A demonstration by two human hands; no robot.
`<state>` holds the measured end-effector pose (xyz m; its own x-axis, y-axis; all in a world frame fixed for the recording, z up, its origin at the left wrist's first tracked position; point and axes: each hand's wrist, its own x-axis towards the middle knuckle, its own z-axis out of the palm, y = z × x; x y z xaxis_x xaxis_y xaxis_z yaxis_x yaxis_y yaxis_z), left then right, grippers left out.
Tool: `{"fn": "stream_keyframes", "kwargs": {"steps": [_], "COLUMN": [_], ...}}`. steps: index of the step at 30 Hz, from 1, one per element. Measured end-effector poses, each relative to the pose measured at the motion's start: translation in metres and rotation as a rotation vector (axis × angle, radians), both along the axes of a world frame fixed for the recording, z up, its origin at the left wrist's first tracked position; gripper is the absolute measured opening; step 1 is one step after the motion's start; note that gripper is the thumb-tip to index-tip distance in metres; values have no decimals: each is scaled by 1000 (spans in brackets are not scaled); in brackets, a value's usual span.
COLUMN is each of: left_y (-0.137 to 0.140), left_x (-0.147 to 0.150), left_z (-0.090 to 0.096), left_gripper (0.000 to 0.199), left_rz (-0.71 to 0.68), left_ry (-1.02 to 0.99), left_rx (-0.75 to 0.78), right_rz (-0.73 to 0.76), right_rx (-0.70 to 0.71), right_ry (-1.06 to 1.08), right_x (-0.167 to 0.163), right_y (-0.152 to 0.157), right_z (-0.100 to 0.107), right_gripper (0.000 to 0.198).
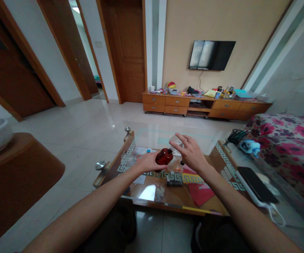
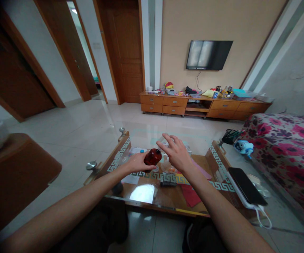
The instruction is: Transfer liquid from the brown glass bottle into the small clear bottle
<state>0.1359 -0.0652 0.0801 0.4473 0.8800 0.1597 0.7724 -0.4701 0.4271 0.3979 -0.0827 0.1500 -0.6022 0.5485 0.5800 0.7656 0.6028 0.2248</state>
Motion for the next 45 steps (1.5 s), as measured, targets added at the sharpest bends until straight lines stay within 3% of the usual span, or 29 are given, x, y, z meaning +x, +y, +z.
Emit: {"fn": "stream_keyframes", "kwargs": {"steps": [13, 23, 37, 45], "left_y": [0, -3, -1, -1], "left_x": [-2, -4, -4, -4], "left_z": [0, 4, 4, 4], "left_gripper": [85, 85, 89, 91], "left_rz": [-11, -25, -19, -13], "left_ry": [-19, -30, -18, -19], "left_rx": [0, -15, -47, -51], "right_rz": [3, 13, 22, 20], "right_rx": [10, -10, -10, -13], "right_ry": [-52, -44, -78, -62], "right_x": [-4, -5, -5, -7], "right_y": [-4, -6, -6, -8], "right_z": [4, 5, 5, 7], "right_gripper": [65, 82, 70, 77]}}
